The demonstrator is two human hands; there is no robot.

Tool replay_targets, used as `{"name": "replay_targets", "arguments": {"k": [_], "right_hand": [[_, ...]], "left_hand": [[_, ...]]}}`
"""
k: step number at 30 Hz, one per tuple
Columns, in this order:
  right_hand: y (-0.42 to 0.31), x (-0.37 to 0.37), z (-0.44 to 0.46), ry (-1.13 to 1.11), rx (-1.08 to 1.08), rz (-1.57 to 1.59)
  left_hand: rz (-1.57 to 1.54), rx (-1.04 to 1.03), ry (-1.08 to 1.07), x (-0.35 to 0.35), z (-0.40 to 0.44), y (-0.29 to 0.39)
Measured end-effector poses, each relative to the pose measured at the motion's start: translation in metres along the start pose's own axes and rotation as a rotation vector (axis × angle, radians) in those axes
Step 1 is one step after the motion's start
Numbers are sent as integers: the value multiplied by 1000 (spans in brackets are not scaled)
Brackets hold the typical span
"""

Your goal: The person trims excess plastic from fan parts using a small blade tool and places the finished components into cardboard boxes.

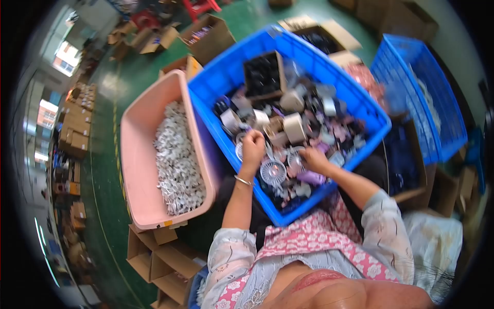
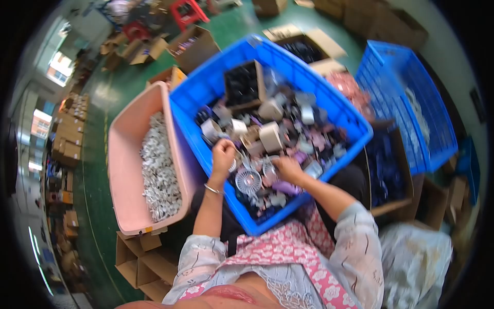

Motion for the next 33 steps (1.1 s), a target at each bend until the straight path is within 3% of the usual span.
{"name": "replay_targets", "arguments": {"k": [3, 6, 12, 14, 21, 22, 23, 24, 25, 26, 27, 28, 29, 30, 32, 33], "right_hand": [[-17, 9, -4, 30, 40, 37], [-20, 3, -7, -60, 26, -7], [-38, 2, -12, -129, 129, -70], [-36, -2, -14, -133, 128, -67], [-34, -7, -14, -173, 119, -56], [-30, -10, -13, -185, 138, -64], [-29, -13, -15, -187, 107, -81], [-25, -16, -16, -116, 152, -71], [-17, -25, -19, -58, 223, -78], [-22, -22, -24, -46, 129, -34], [-25, -23, -32, 34, 152, -90], [-33, -17, -34, -49, 144, -114], [-29, -21, -35, -36, 141, -143], [-26, -20, -35, -9, 151, -122], [-27, -16, -35, -6, 60, -86], [-25, -17, -35, 15, 83, -61]], "left_hand": [[-34, 40, -31, -2, -5, 8], [73, -79, 79, 1, 0, -1], [-21, 89, 21, 1, -13, 9], [117, -19, 52, 2, -7, -4], [212, -92, 83, -4, -15, 5], [153, -19, 72, -7, -11, -5], [203, -169, 60, -10, -4, -11], [114, -1, -20, -12, -2, -16], [-48, -4, -41, -15, -17, 4], [-132, 90, -190, -21, -10, -20], [19, -6, -158, -21, -15, -23], [87, 22, -118, -24, -16, -35], [224, -90, -24, -24, -20, -43], [438, -24, -52, -22, -22, -43], [595, -166, -77, -22, -26, -46], [685, -134, -51, -21, -33, -37]]}}
Point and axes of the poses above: each hand's wrist, its own z-axis towards the middle knuckle, its own x-axis out of the back of the hand, y = z × x, the point moved 4 cm from there along z, towards the middle knuckle, and after that the axes turned 15 degrees about x, right-handed, at the moved point
